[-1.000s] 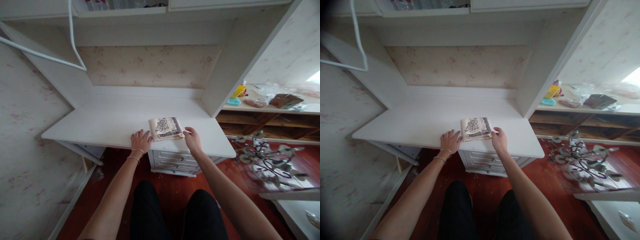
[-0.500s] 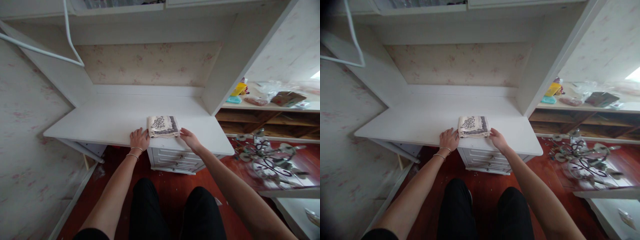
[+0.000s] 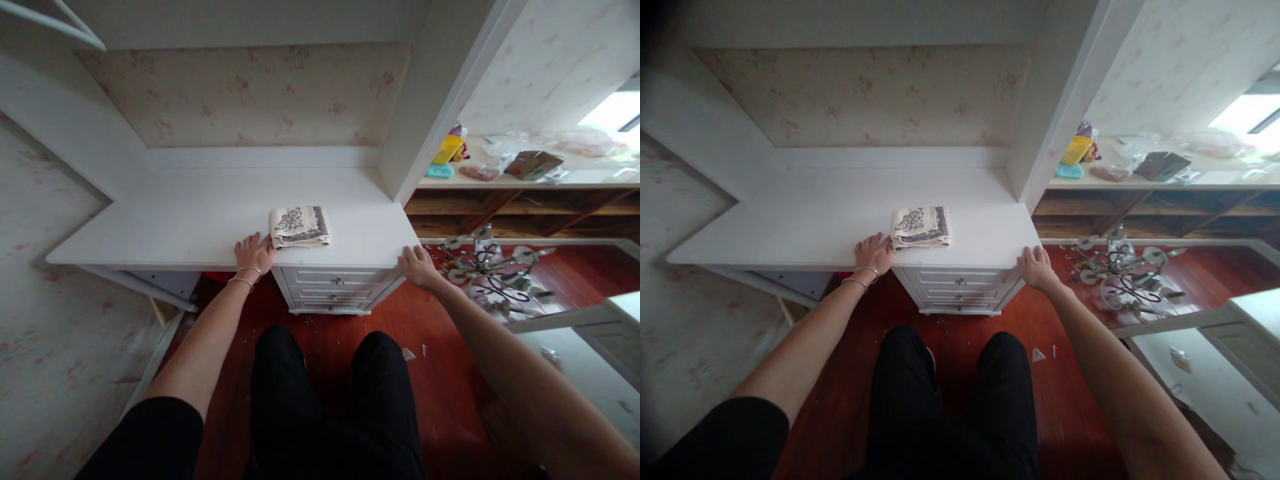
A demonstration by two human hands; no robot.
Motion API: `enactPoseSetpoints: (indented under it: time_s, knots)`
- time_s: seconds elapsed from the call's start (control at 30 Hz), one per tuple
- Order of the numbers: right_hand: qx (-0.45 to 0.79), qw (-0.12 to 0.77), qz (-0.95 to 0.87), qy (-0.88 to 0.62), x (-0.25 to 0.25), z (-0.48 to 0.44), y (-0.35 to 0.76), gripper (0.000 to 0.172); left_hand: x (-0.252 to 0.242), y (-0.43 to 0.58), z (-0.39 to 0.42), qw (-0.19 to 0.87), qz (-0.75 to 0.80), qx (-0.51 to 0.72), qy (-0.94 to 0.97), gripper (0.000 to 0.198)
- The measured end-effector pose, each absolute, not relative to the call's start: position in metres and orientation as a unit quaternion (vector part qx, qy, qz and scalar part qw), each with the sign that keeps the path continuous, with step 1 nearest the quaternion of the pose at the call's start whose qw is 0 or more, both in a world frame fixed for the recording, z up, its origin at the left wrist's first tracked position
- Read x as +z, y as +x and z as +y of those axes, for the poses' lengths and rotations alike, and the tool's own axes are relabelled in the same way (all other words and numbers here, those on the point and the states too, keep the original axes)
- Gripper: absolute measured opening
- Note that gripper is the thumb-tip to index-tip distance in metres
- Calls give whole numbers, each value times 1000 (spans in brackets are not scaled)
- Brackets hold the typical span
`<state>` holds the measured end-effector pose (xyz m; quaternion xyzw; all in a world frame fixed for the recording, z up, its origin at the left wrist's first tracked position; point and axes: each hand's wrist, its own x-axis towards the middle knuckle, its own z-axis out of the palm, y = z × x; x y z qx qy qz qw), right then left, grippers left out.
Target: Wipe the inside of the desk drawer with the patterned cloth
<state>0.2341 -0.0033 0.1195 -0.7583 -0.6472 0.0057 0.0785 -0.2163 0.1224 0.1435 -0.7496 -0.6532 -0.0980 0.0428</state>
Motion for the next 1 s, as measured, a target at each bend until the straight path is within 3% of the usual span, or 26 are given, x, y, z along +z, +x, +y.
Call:
enactPoseSetpoints:
  time_s: [0.2, 0.5, 0.7, 1.0]
  knots:
    - [-17, 44, -666, -745, 102, -10, 225, 38, 147, -207, 111, 35, -690, -83, -718, 52]
    - [-12, 173, -605, -777, 106, -20, 210, 52, 143, -205, 116, -29, -737, -49, -673, 59]
    - [-68, 213, -570, -790, 101, -18, 201, 58, 141, -208, 119, -22, -734, -47, -677, 64]
    - [-99, 245, -547, -794, 98, -19, 196, 54, 140, -210, 122, -15, -732, -42, -679, 63]
